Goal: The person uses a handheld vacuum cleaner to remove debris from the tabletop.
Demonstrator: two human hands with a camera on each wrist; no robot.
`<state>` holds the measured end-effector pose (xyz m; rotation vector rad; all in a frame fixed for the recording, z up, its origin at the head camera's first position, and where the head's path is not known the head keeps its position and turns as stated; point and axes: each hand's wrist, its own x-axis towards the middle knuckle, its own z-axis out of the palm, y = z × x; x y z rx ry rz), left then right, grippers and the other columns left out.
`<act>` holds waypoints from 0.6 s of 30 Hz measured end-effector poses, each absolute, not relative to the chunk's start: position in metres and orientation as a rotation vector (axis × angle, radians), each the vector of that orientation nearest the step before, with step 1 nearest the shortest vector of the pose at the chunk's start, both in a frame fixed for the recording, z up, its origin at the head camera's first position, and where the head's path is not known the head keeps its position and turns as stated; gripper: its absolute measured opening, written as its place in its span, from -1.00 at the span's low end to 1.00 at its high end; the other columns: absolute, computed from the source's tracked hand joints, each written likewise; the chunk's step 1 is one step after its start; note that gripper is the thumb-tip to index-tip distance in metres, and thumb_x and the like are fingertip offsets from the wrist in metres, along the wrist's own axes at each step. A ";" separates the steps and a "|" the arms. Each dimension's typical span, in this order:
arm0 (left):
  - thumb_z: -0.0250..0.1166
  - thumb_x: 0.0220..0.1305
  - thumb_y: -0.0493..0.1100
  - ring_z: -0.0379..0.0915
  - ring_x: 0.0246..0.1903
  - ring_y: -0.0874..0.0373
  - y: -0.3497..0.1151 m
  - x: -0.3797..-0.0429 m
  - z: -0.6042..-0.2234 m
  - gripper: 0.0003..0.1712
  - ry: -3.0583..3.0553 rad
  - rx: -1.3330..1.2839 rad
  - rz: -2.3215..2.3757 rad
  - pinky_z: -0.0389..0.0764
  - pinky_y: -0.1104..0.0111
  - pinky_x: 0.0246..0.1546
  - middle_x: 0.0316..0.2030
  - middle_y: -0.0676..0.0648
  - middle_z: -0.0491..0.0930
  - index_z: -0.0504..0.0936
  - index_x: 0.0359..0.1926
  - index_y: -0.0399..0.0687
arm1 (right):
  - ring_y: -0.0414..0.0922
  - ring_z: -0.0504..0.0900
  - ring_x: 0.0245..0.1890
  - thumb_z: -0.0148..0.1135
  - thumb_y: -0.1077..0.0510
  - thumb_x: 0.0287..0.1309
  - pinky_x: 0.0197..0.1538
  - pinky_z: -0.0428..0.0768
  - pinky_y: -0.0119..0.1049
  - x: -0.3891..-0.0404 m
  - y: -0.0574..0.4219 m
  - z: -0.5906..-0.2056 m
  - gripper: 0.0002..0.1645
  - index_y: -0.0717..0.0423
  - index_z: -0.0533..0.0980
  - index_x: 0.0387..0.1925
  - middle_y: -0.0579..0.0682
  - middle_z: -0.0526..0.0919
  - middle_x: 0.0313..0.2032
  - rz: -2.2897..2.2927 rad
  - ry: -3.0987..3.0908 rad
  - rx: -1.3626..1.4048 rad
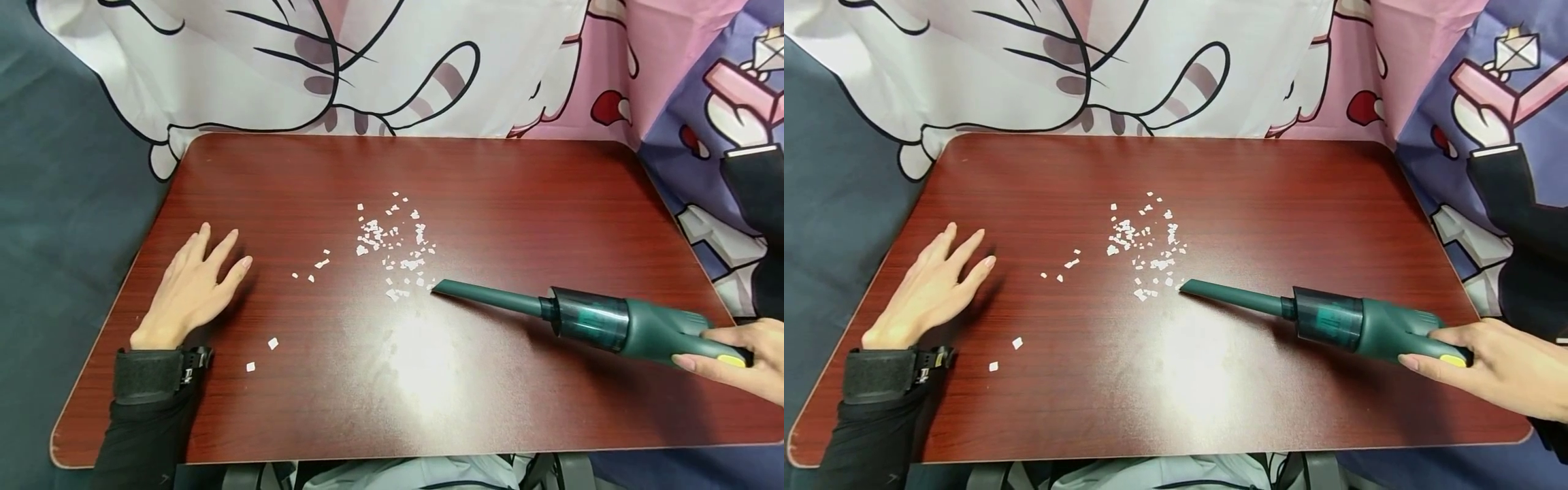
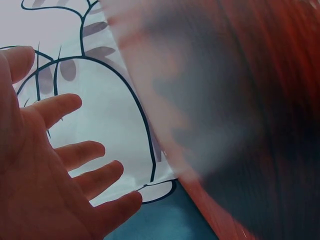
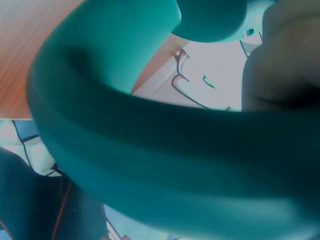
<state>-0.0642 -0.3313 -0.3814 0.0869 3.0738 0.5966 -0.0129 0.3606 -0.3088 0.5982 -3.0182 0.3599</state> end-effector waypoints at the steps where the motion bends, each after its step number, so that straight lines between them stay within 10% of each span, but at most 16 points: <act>1: -0.15 0.45 0.25 -0.41 0.40 -0.32 -0.331 -0.064 -0.382 -0.24 3.072 0.089 0.599 -0.25 -0.25 0.28 0.45 -0.35 -0.30 0.02 0.50 -0.01 | -0.46 0.06 -0.80 0.52 0.04 -0.18 -0.74 0.05 -0.52 -0.013 0.360 -0.309 -0.52 -0.34 0.31 -0.73 -0.48 0.06 -0.79 0.341 -3.015 0.607; 18: -0.14 0.45 0.24 -0.39 0.40 -0.32 -0.335 -0.062 -0.383 -0.25 3.076 0.085 0.617 -0.26 -0.24 0.28 0.45 -0.35 -0.28 0.03 0.50 0.00 | -0.46 0.06 -0.79 0.54 0.03 -0.23 -0.74 0.05 -0.52 -0.016 0.349 -0.306 -0.55 -0.38 0.35 -0.72 -0.53 0.05 -0.79 0.362 -3.006 0.628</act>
